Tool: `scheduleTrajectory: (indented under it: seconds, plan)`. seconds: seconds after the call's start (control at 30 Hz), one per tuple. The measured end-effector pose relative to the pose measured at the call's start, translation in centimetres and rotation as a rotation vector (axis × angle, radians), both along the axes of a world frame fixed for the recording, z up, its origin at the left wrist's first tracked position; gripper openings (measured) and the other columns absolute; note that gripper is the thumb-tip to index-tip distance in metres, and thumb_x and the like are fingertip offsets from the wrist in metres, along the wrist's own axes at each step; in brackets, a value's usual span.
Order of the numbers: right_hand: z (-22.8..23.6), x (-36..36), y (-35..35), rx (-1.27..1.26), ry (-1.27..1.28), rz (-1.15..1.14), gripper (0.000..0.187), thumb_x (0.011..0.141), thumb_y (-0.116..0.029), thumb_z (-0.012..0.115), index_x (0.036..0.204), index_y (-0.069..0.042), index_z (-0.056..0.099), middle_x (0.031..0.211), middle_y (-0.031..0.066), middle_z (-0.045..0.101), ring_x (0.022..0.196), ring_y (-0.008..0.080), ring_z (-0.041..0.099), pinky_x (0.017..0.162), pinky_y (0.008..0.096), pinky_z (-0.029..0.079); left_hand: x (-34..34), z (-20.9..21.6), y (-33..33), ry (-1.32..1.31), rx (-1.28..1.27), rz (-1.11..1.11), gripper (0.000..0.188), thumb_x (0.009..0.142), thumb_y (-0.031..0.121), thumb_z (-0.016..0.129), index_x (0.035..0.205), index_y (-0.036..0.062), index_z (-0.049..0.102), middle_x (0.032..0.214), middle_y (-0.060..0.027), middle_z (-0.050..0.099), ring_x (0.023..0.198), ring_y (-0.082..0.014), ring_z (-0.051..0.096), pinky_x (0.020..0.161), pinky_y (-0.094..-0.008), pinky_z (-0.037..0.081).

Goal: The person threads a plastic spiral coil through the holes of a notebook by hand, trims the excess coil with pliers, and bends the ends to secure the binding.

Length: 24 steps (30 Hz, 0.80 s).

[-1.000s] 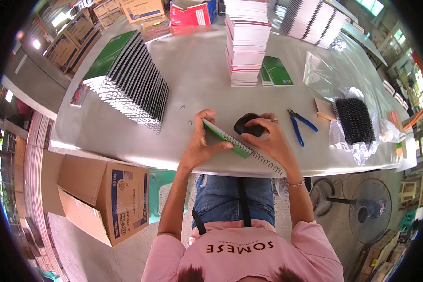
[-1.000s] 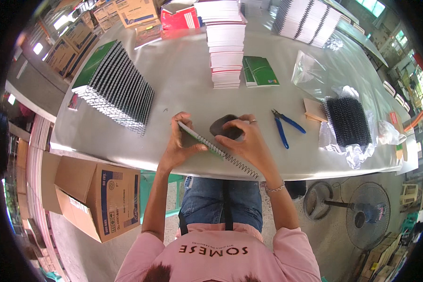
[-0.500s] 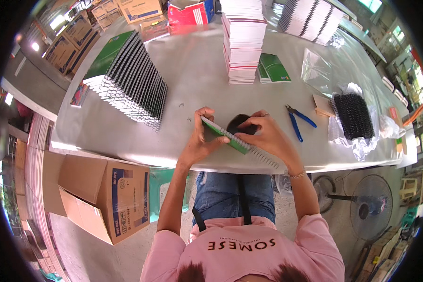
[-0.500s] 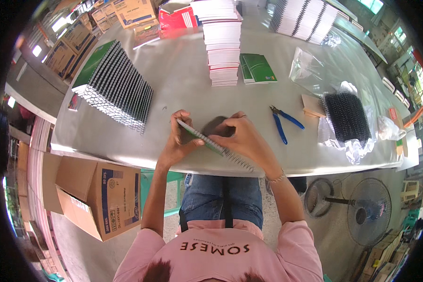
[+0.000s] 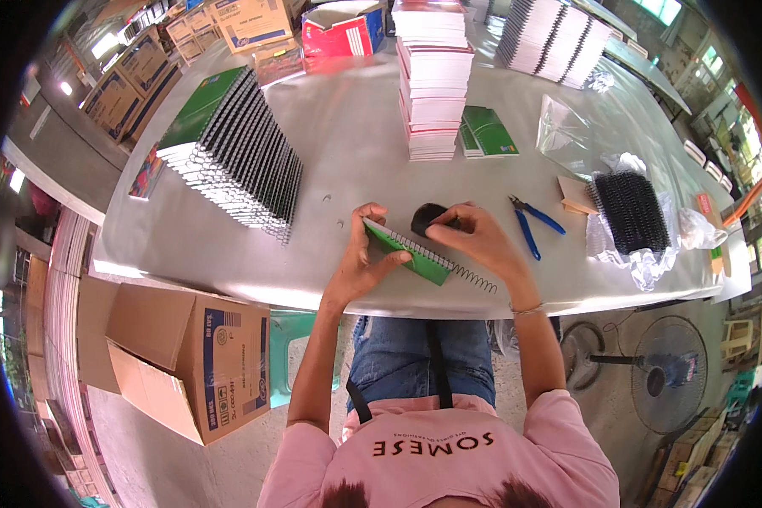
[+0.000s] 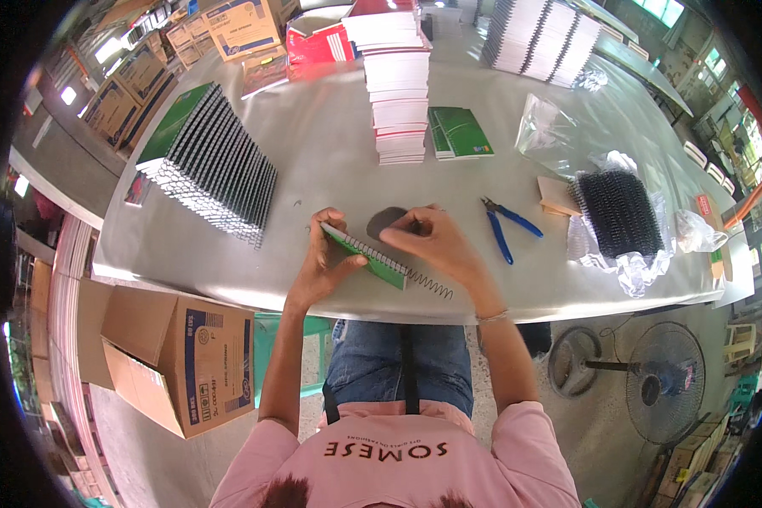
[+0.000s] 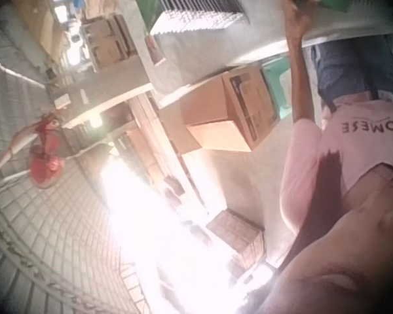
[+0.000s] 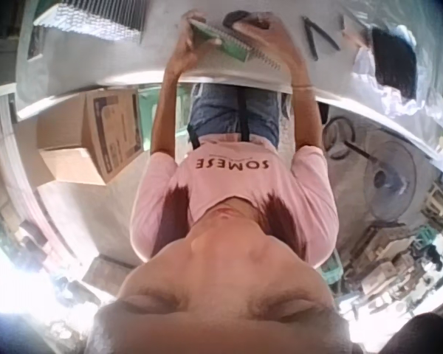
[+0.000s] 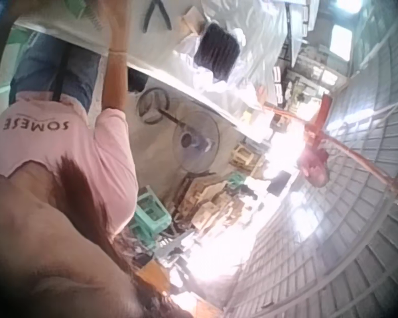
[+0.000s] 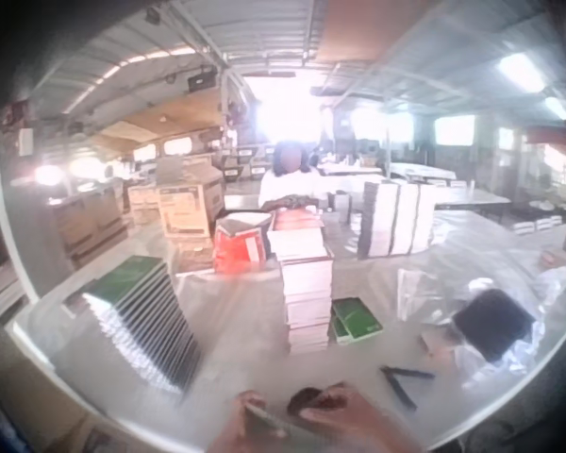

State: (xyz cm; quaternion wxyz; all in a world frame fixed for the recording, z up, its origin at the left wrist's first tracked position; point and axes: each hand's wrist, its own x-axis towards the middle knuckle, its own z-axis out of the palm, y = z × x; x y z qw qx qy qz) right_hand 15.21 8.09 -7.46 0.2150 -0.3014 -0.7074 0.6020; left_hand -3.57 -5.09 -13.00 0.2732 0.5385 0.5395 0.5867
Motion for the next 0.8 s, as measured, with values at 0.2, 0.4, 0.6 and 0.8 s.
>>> scheduleTrajectory:
  seconds: [0.2,0.4,0.6,0.8]
  plan:
    - [2.2,-0.4,-0.7,0.119,-0.159,0.238,0.035,0.084,-0.031,0.077,0.091,0.002,0.07,0.094,0.0043,0.062,0.091,0.0111,0.058,0.075,0.0265,0.045,-0.7,-0.5,-0.4,-0.181,-0.045,-0.065,0.076,0.077,0.01,0.083,0.133,0.0075,0.032,0.12,-0.0059,0.037,0.114,-0.0195,0.04,0.103,-0.0315,0.032]
    - [0.6,0.1,-0.9,0.364,-0.07,0.149,0.037,0.082,-0.034,0.079,0.086,0.002,0.07,0.083,0.0057,0.059,0.086,0.0123,0.058,0.074,0.0271,0.047,0.1,-0.5,0.1,-0.067,-0.041,-0.041,0.078,0.075,0.01,0.084,0.134,0.0094,0.032,0.117,-0.0054,0.037,0.112,-0.0189,0.04,0.102,-0.0313,0.032]
    - [2.0,-1.5,-0.3,-0.061,0.121,0.171,0.042,0.082,-0.039,0.079,0.079,0.001,0.068,0.078,0.0103,0.064,0.08,0.0138,0.058,0.07,0.029,0.047,-0.7,-0.5,-0.4,-0.034,-0.068,-0.037,0.082,0.076,0.009,0.083,0.138,0.0108,0.029,0.115,-0.0069,0.038,0.112,-0.0195,0.041,0.102,-0.0326,0.033]
    - [-0.9,-2.8,0.8,0.303,-0.143,0.215,0.037,0.089,-0.041,0.072,0.083,-0.005,0.062,0.074,-0.0028,0.053,0.073,0.0074,0.049,0.07,0.0237,0.042,-0.2,-0.1,-0.4,-0.117,-0.087,-0.082,0.081,0.08,0.004,0.078,0.142,0.0127,0.026,0.115,-0.0079,0.043,0.112,-0.0201,0.043,0.103,-0.0336,0.033]
